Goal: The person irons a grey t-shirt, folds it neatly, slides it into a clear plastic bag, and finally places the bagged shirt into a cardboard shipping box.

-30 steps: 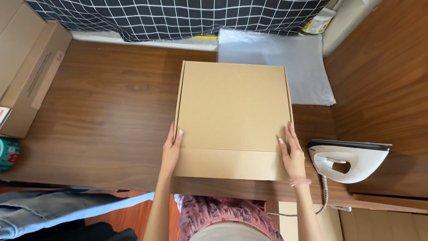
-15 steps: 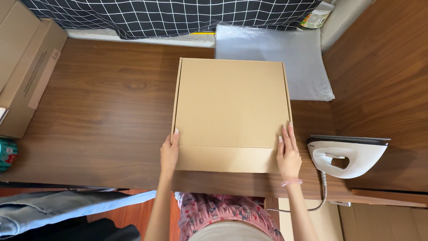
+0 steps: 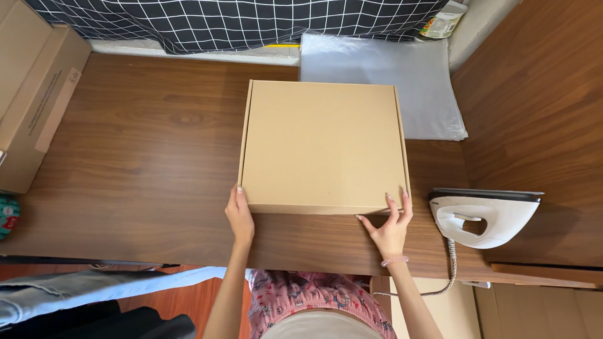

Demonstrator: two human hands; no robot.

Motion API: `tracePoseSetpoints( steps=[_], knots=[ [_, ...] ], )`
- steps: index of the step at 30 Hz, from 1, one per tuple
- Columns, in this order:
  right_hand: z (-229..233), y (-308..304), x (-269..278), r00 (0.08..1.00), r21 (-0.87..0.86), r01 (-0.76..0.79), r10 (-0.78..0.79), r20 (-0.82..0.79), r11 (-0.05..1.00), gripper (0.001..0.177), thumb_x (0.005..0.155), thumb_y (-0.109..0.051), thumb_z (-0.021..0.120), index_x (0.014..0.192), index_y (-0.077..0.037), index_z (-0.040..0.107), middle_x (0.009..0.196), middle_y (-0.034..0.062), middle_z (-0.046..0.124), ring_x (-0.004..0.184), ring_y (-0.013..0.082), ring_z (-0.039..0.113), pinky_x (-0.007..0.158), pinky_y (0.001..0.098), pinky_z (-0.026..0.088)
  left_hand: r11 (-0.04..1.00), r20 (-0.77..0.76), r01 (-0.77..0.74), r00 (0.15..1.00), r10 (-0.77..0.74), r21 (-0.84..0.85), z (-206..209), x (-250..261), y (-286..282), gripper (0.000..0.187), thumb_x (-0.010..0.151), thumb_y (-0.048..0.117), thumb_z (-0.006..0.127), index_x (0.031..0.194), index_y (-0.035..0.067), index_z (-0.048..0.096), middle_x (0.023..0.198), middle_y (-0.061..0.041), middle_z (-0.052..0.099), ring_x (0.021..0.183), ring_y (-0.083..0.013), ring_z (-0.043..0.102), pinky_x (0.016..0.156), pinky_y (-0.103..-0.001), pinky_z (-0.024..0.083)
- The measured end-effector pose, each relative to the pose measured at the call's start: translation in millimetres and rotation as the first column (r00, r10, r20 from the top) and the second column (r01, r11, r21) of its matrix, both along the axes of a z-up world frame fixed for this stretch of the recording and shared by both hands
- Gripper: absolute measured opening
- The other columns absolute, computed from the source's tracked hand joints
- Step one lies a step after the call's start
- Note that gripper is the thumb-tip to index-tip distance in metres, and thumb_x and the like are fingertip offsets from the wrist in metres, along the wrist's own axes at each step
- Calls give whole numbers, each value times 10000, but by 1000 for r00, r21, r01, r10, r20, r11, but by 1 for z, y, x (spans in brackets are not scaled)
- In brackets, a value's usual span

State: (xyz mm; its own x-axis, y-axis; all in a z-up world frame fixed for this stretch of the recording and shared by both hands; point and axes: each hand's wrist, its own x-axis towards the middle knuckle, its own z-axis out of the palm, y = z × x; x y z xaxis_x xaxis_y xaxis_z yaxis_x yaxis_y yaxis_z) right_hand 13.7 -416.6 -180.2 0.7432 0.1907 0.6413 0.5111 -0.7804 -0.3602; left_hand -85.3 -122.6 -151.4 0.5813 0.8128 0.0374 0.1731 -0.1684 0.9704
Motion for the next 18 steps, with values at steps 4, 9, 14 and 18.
tracePoseSetpoints(
  steps=[4, 9, 14, 18],
  knots=[
    [26, 7, -7, 996, 132, -48, 58, -66, 990, 844, 479, -298, 825, 1144, -96, 346, 1344, 163, 123, 1261, 408, 243, 992, 511, 300, 985, -227, 20, 972, -59, -172, 35, -5, 5, 461, 870, 447, 413, 1124, 93, 564, 1103, -175, 576, 1083, -353, 495, 912, -451, 389],
    [74, -2, -2, 838, 654, 121, 276, -470, 747, 873, 655, -112, 700, 1295, -190, 111, 1412, 128, 31, 1223, 497, 205, 938, 657, 217, 858, -277, 46, 936, -215, -511, 94, 0, 13, 707, 760, 490, 519, 1224, -39, 451, 1263, -273, 421, 1192, -391, 388, 912, -468, 406],
    [90, -20, 46, 285, 511, 478, 424, -860, 715, 712, 771, -557, 439, 1336, -157, 272, 1342, 223, 299, 1189, 483, 324, 966, 568, 240, 569, -138, 198, 859, -493, -798, 139, 4, 17, 910, 681, 535, 564, 1385, 87, 199, 1404, -162, 274, 1251, -347, 328, 896, -514, 392],
    [99, -8, 46, 240, 583, 617, 580, -779, 528, 697, 773, -408, 531, 1334, -90, 267, 1334, 228, 317, 1176, 410, 376, 933, 533, 290, 504, -39, 266, 856, -516, -822, 109, 2, 26, 862, 713, 472, 560, 1381, 70, 191, 1396, -176, 282, 1219, -372, 364, 876, -533, 403]
  ],
)
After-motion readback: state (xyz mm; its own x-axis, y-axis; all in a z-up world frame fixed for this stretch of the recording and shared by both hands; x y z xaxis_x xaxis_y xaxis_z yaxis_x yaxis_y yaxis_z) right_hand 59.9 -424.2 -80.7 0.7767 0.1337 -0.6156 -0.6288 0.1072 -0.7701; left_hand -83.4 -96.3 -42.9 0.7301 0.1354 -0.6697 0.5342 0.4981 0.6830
